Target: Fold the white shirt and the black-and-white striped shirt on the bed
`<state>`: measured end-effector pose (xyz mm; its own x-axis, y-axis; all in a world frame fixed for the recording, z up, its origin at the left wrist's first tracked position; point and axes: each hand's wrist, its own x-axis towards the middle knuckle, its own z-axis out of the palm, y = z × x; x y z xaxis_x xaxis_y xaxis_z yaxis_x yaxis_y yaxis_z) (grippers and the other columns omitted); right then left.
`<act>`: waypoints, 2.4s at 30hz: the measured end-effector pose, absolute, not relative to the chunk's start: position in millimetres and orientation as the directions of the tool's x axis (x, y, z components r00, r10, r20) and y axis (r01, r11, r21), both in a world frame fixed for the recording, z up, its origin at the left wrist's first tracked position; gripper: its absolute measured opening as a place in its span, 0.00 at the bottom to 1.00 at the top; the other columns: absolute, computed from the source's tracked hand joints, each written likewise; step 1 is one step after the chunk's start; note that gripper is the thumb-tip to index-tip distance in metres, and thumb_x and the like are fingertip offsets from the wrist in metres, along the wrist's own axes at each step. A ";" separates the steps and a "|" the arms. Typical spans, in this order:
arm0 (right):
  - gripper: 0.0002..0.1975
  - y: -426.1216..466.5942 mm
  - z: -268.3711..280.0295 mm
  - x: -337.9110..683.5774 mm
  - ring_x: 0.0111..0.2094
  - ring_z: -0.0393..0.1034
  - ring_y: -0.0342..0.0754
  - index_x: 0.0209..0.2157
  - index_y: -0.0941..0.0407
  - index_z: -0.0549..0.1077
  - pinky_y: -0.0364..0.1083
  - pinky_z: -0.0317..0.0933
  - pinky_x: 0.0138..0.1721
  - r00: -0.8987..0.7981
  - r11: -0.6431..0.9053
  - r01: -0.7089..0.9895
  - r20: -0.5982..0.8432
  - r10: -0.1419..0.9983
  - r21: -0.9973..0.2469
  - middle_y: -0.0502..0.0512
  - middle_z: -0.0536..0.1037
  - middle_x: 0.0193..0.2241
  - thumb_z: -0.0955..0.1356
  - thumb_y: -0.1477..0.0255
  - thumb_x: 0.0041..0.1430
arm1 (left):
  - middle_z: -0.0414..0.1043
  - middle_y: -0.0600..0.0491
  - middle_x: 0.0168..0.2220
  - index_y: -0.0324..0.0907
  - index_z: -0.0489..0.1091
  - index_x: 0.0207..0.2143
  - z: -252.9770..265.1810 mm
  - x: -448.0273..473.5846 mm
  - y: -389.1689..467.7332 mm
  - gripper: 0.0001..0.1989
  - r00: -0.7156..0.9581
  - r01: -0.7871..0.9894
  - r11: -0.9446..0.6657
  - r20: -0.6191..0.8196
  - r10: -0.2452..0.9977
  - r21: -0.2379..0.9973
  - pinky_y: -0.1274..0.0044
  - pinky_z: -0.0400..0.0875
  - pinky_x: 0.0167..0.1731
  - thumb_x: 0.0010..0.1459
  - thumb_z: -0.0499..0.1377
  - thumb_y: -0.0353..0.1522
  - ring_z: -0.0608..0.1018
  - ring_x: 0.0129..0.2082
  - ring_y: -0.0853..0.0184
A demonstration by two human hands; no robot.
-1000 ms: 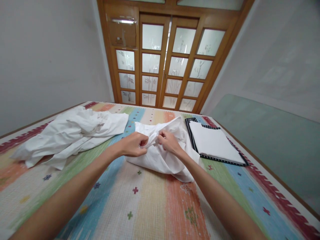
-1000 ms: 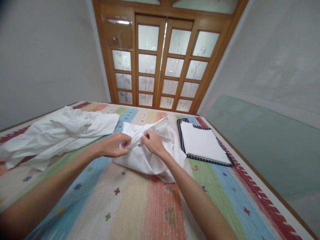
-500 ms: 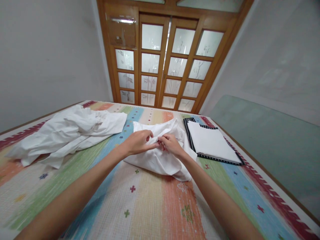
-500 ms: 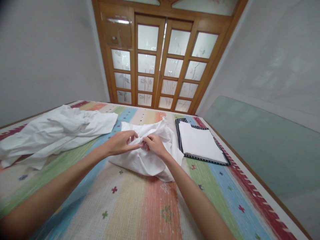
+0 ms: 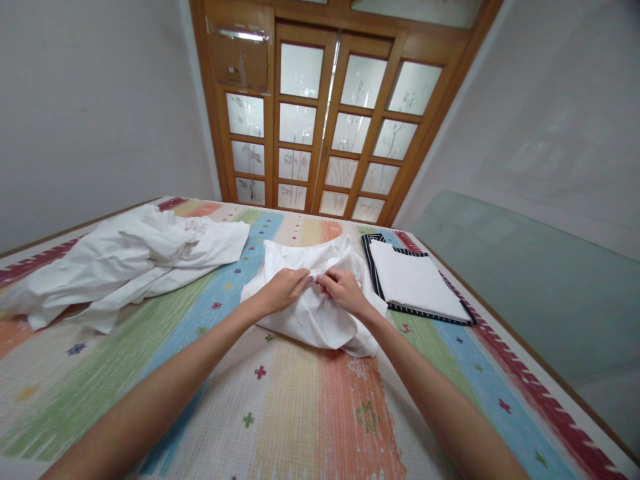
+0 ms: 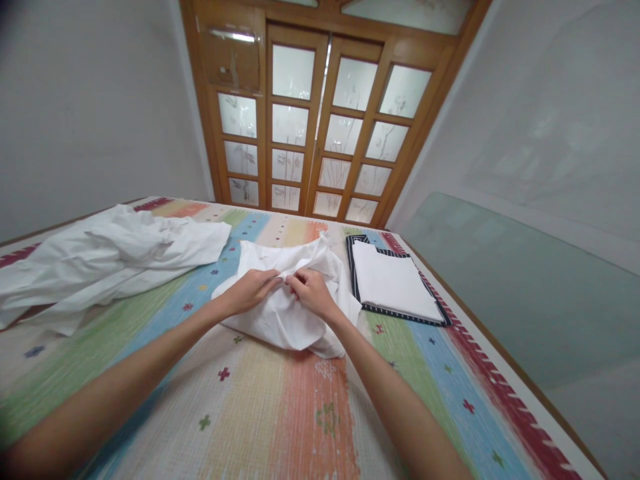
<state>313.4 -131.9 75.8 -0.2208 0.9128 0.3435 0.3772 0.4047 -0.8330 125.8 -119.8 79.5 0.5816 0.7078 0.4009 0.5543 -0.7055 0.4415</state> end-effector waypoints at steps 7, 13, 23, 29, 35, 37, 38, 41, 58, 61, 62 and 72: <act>0.16 -129.2 68.4 313.9 0.16 0.59 0.40 0.20 0.57 0.68 0.40 0.54 0.20 -0.312 0.360 0.343 0.257 0.915 -0.868 0.47 0.67 0.14 0.65 0.62 0.55 | 0.71 0.54 0.27 0.39 0.70 0.32 74.7 123.4 -126.2 0.16 0.563 0.392 -0.636 0.374 0.737 0.664 0.78 0.62 0.31 0.64 0.47 0.36 0.70 0.27 0.68; 0.16 -126.5 64.1 308.0 0.18 0.60 0.40 0.18 0.57 0.66 0.41 0.54 0.23 -0.322 0.461 0.450 0.343 0.883 -0.765 0.47 0.68 0.15 0.64 0.64 0.57 | 0.65 0.56 0.23 0.39 0.66 0.26 65.5 122.2 -125.1 0.17 0.530 0.390 -0.613 0.377 0.760 0.687 0.78 0.58 0.28 0.63 0.47 0.38 0.66 0.25 0.69; 0.14 -124.9 55.7 297.4 0.15 0.58 0.39 0.16 0.56 0.64 0.39 0.52 0.19 -0.220 0.357 0.445 0.286 0.933 -0.822 0.46 0.65 0.12 0.63 0.68 0.53 | 0.66 0.56 0.22 0.38 0.68 0.25 49.9 124.2 -130.8 0.18 0.478 0.409 -0.582 0.378 0.793 0.703 0.79 0.58 0.27 0.63 0.48 0.38 0.66 0.24 0.70; 0.11 -127.0 48.8 296.2 0.11 0.56 0.37 0.18 0.56 0.65 0.37 0.46 0.11 -0.174 0.003 0.190 -0.030 0.984 -0.982 0.47 0.68 0.13 0.63 0.68 0.50 | 0.74 0.54 0.26 0.38 0.73 0.28 50.3 129.1 -134.5 0.14 0.479 0.382 -0.595 0.399 0.782 0.707 0.79 0.63 0.31 0.61 0.52 0.36 0.72 0.28 0.69; 0.22 -126.7 43.3 296.7 0.11 0.54 0.36 0.16 0.57 0.65 0.36 0.47 0.10 -0.216 -0.004 0.163 -0.040 0.976 -0.987 0.47 0.66 0.11 0.66 0.55 0.52 | 0.71 0.55 0.21 0.37 0.70 0.24 48.5 132.8 -136.5 0.11 0.450 0.444 -0.635 0.456 0.768 0.632 0.80 0.59 0.27 0.58 0.55 0.32 0.70 0.22 0.71; 0.25 -125.8 42.3 296.7 0.11 0.54 0.36 0.16 0.57 0.66 0.37 0.47 0.11 -0.232 0.049 0.179 0.006 0.973 -0.983 0.47 0.66 0.11 0.66 0.52 0.53 | 0.69 0.56 0.20 0.37 0.69 0.23 47.0 133.5 -137.0 0.11 0.432 0.463 -0.633 0.466 0.772 0.620 0.81 0.58 0.26 0.58 0.55 0.31 0.69 0.21 0.72; 0.26 -125.2 41.6 296.5 0.11 0.55 0.36 0.15 0.57 0.65 0.37 0.47 0.11 -0.239 0.077 0.190 0.029 0.971 -0.979 0.48 0.66 0.11 0.65 0.50 0.54 | 0.69 0.56 0.20 0.37 0.69 0.23 46.2 133.8 -137.1 0.11 0.427 0.470 -0.634 0.471 0.772 0.614 0.81 0.58 0.25 0.58 0.56 0.30 0.69 0.21 0.73; 0.28 -123.7 38.6 294.4 0.10 0.55 0.37 0.14 0.57 0.65 0.38 0.49 0.12 -0.244 0.161 0.246 0.100 0.965 -0.956 0.48 0.64 0.10 0.63 0.50 0.56 | 0.69 0.56 0.20 0.37 0.69 0.23 44.4 134.8 -137.0 0.10 0.422 0.493 -0.649 0.493 0.761 0.579 0.81 0.58 0.25 0.57 0.57 0.28 0.69 0.20 0.73; 0.22 -98.9 85.3 349.8 0.17 0.65 0.43 0.24 0.54 0.65 0.42 0.61 0.17 0.361 0.200 0.002 0.187 0.914 -0.980 0.51 0.71 0.18 0.64 0.49 0.56 | 0.77 0.55 0.28 0.41 0.77 0.34 100.2 67.0 -138.4 0.12 -0.005 0.669 -0.511 0.691 0.723 0.540 0.80 0.64 0.29 0.59 0.56 0.38 0.73 0.25 0.70; 0.19 -115.2 77.5 333.3 0.28 0.72 0.48 0.29 0.57 0.73 0.44 0.67 0.29 0.004 0.210 0.213 0.216 0.976 -0.954 0.57 0.78 0.27 0.70 0.54 0.52 | 0.75 0.55 0.28 0.41 0.74 0.32 98.4 63.4 -141.5 0.11 0.026 0.681 -0.528 0.703 0.711 0.508 0.79 0.65 0.31 0.59 0.55 0.38 0.72 0.26 0.69; 0.18 -120.7 75.3 328.5 0.31 0.73 0.48 0.31 0.58 0.75 0.45 0.67 0.33 -0.118 0.254 0.305 0.228 0.967 -0.918 0.57 0.79 0.30 0.72 0.56 0.50 | 0.74 0.54 0.28 0.41 0.73 0.31 97.7 63.0 -142.2 0.11 0.054 0.691 -0.544 0.717 0.695 0.475 0.78 0.65 0.32 0.60 0.55 0.37 0.72 0.27 0.69; 0.26 -148.5 86.8 337.8 0.19 0.50 0.38 0.13 0.58 0.63 0.39 0.45 0.21 -0.740 0.562 0.445 0.068 0.670 -0.698 0.44 0.57 0.14 0.67 0.56 0.57 | 0.68 0.52 0.27 0.41 0.65 0.26 89.7 51.7 -118.3 0.10 -0.081 0.808 -0.370 0.708 0.702 0.459 0.75 0.65 0.34 0.59 0.53 0.36 0.71 0.29 0.65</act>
<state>337.8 -148.5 86.8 -0.7396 0.6696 0.0678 0.4445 0.5617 -0.6978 51.7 -118.3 89.7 -0.0809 0.7016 0.7079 0.8081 -0.3696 0.4587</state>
